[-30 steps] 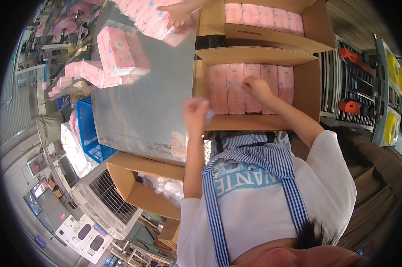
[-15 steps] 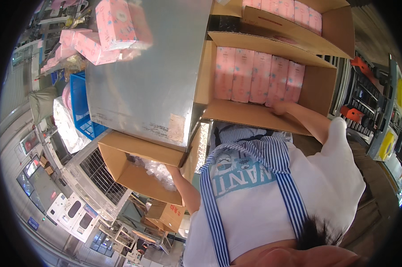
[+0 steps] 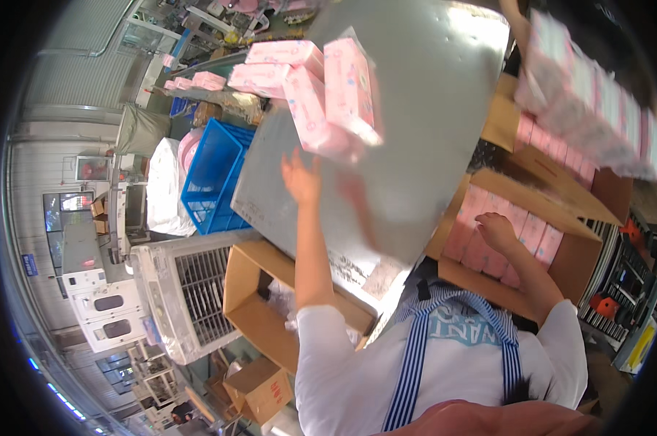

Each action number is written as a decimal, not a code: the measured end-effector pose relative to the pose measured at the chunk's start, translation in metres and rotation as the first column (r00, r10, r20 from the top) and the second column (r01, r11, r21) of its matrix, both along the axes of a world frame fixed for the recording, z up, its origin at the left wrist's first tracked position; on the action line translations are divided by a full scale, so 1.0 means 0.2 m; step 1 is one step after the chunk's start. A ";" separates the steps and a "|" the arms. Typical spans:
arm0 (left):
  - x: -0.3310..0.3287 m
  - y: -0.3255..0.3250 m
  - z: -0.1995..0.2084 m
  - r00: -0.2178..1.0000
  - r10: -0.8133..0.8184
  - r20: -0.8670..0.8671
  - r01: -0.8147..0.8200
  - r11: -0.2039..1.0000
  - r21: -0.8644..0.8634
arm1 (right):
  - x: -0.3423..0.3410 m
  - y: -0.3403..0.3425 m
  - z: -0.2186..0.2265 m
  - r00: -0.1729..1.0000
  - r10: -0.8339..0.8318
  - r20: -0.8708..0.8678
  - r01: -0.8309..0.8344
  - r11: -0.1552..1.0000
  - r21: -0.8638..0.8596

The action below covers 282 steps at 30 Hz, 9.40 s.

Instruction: The person repeatedly picks up stacks of pink-wrapped packages from a metal table and places them into a cardboard box. They then close the box flaps and move the box aside before repeating the process with a new box.

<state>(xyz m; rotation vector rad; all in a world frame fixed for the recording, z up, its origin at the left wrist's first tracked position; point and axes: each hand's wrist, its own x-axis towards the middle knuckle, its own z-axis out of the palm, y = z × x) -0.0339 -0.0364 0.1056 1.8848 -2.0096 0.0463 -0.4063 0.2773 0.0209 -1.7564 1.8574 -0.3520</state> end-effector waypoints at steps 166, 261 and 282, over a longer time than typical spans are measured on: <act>-1.08 1.25 -0.56 0.238 -0.960 -0.147 0.689 0.061 0.722 | -0.39 1.47 -0.02 0.947 -0.311 -0.078 0.267 0.630 0.729; -2.82 2.77 -1.10 0.295 -0.813 -0.501 0.384 -0.380 0.842 | -1.82 2.60 -0.25 0.117 -0.897 -0.427 0.919 0.261 -0.295; -1.17 1.51 -1.72 -0.006 -0.928 -0.372 0.311 -0.355 0.882 | -0.20 2.49 1.31 -0.574 -0.742 -0.347 0.557 -0.043 -0.830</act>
